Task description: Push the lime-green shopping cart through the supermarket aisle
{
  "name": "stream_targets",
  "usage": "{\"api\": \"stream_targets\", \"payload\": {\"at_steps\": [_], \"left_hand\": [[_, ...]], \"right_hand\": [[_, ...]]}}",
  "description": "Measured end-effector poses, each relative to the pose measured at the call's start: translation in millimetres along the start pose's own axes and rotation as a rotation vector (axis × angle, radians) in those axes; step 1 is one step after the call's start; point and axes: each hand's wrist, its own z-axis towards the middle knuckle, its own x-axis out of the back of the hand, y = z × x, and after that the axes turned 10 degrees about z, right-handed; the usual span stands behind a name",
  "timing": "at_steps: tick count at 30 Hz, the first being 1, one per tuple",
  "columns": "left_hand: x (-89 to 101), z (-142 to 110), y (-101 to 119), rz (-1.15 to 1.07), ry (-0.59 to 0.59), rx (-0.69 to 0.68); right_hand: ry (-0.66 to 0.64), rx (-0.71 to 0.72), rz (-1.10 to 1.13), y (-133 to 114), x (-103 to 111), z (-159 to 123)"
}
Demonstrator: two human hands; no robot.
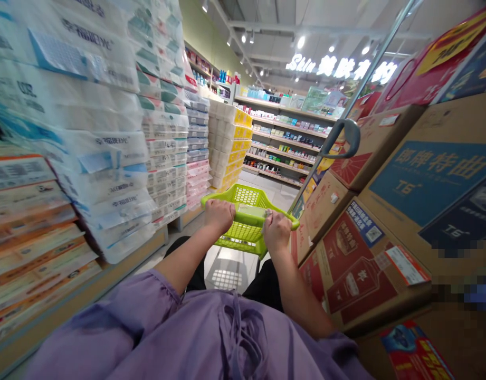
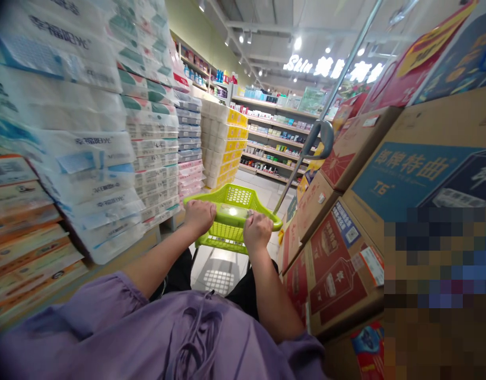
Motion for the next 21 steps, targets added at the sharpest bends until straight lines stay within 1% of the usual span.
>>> {"api": "stream_targets", "payload": {"at_steps": [2, 8, 14, 16, 18, 21], "left_hand": [[2.1, -0.1, 5.4, 0.006, -0.01, 0.0], [2.8, 0.6, 5.0, -0.004, -0.026, -0.019], [9.2, -3.9, 9.5, 0.033, -0.032, -0.112], [11.6, -6.1, 10.7, 0.048, -0.03, -0.14], [13.3, -8.0, 10.5, 0.066, -0.032, -0.165], [14.2, -10.1, 9.3, 0.081, -0.032, -0.196]], "right_hand": [[-0.01, 0.009, 0.058, -7.9, -5.9, 0.0], [-0.154, 0.066, 0.213, -26.1, -11.4, 4.0], [-0.266, 0.158, 0.299, -48.0, -16.9, 5.9], [-0.281, 0.187, 0.31, -52.8, -16.8, 5.0], [-0.284, 0.217, 0.299, -50.5, -13.5, 5.2], [-0.279, 0.208, 0.255, -34.8, -4.8, 9.3]]}}
